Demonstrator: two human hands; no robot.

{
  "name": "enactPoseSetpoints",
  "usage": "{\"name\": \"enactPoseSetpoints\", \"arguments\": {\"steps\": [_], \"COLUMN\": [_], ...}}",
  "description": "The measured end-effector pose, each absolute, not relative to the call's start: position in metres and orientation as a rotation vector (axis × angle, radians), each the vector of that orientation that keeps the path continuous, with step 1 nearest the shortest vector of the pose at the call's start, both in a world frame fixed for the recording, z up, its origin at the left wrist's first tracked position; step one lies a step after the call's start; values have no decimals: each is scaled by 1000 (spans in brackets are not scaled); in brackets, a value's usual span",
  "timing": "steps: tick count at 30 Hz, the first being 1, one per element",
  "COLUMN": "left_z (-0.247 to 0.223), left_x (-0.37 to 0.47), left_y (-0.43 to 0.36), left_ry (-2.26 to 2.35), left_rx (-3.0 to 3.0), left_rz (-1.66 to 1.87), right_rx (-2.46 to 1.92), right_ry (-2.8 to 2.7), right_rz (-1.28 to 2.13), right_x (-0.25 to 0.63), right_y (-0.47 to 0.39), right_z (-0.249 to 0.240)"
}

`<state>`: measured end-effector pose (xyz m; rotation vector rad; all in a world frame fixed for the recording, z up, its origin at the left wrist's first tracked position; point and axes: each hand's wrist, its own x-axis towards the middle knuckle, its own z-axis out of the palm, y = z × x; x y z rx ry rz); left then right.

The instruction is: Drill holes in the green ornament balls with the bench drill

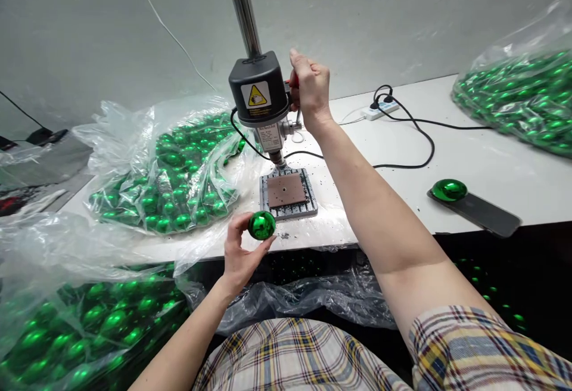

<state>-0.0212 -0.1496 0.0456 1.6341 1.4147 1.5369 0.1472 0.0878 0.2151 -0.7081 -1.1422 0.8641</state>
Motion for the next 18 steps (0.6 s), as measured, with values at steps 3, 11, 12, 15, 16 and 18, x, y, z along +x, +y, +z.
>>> {"name": "enactPoseSetpoints", "arguments": {"steps": [3, 11, 12, 15, 16, 18], "left_z": [16, -88, -93, -95, -93, -90], "left_x": [-21, -19, -19, -22, -24, -29], "left_y": [-171, -186, -186, -194, -198, -208], "left_ry": [1284, 1510, 1545, 1510, 1459, 1365], "left_rx": [1864, 1857, 1869, 1931, 1939, 1930], "left_rz": [1100, 239, 141, -174, -256, -378], "right_rx": [-753, -1021, -1045, -1050, -1042, -1033], "right_ry": [-1159, -1172, -1176, -1240, -1286, -1415], "right_rz": [863, 973, 972, 948, 930, 908], "right_x": [147, 149, 150, 155, 156, 160], "right_y": [90, 80, 76, 65, 63, 60], "right_z": [219, 240, 242, 245, 245, 242]}}
